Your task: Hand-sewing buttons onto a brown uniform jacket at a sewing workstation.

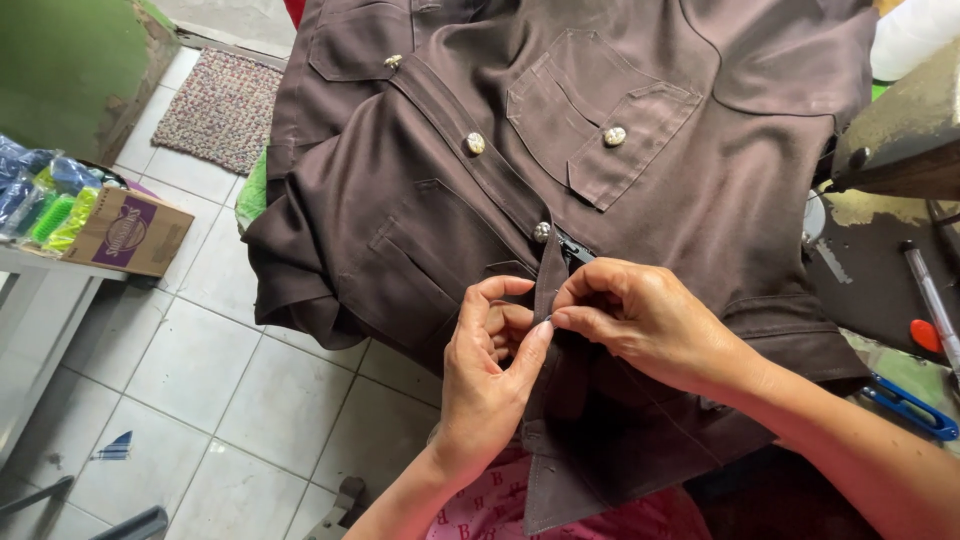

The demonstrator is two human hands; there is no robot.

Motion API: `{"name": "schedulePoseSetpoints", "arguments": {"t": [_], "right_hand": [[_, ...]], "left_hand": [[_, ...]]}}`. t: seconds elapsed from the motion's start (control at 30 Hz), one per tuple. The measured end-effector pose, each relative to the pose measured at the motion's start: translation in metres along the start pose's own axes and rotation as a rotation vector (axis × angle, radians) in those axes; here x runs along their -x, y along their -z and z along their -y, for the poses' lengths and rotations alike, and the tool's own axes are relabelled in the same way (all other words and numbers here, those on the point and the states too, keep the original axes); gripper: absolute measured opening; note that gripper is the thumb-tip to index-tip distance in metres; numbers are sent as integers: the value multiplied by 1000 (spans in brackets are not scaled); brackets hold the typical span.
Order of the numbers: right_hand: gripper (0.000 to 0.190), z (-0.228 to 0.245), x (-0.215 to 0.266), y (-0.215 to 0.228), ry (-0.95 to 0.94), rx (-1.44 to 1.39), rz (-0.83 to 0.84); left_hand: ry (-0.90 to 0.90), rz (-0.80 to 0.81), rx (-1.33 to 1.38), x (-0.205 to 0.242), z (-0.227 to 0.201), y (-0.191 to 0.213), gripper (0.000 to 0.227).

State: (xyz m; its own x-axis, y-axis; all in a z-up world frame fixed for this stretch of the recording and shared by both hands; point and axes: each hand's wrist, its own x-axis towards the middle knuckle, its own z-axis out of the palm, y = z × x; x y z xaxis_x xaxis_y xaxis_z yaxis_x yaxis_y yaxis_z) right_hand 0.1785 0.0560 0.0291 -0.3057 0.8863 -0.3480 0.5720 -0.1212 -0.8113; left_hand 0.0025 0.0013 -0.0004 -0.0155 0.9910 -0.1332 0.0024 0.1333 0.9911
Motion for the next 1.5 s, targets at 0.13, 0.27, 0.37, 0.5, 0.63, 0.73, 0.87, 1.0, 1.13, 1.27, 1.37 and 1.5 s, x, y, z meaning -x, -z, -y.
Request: {"name": "schedulePoseSetpoints", "arguments": {"t": [0.13,0.27,0.37,0.5,0.63,0.73,0.87,1.0,1.13,1.27,1.37,1.5], "right_hand": [[6,1,0,1,-11,-12,1],[6,4,2,1,-14,1,2],[6,2,1,2,5,10,0],[4,-5,0,-2,65,22,-40],[6,-15,1,-2,321,81,-114],[9,-11,7,4,410,93,-134],[19,-7,21,15,497,178,-165],[19,-10,35,22,520,207,-187],[23,-8,52,24,430,124,-205],[23,-9,65,12,308,-173,-222],[26,-21,68,-15,241,-250,-199],[15,-24,67,-32,397,-17,-172]], "left_hand": [[-29,-2,-17,-1,1,0,33],[9,-6,6,-2,-1,0,34],[11,-3,13,-3,2,1,34],[39,3,16,-4,1,0,34],[82,-11,38,-6,0,-1,33],[85,-15,58,-6,0,-1,32],[76,-6,77,-3,-1,1,25],[72,7,92,2,-4,5,20],[108,1,124,10,-7,12,16],[157,-36,83,12,3,14,15],[97,-52,74,14,6,13,15],[73,-54,39,12,9,14,16]]}}
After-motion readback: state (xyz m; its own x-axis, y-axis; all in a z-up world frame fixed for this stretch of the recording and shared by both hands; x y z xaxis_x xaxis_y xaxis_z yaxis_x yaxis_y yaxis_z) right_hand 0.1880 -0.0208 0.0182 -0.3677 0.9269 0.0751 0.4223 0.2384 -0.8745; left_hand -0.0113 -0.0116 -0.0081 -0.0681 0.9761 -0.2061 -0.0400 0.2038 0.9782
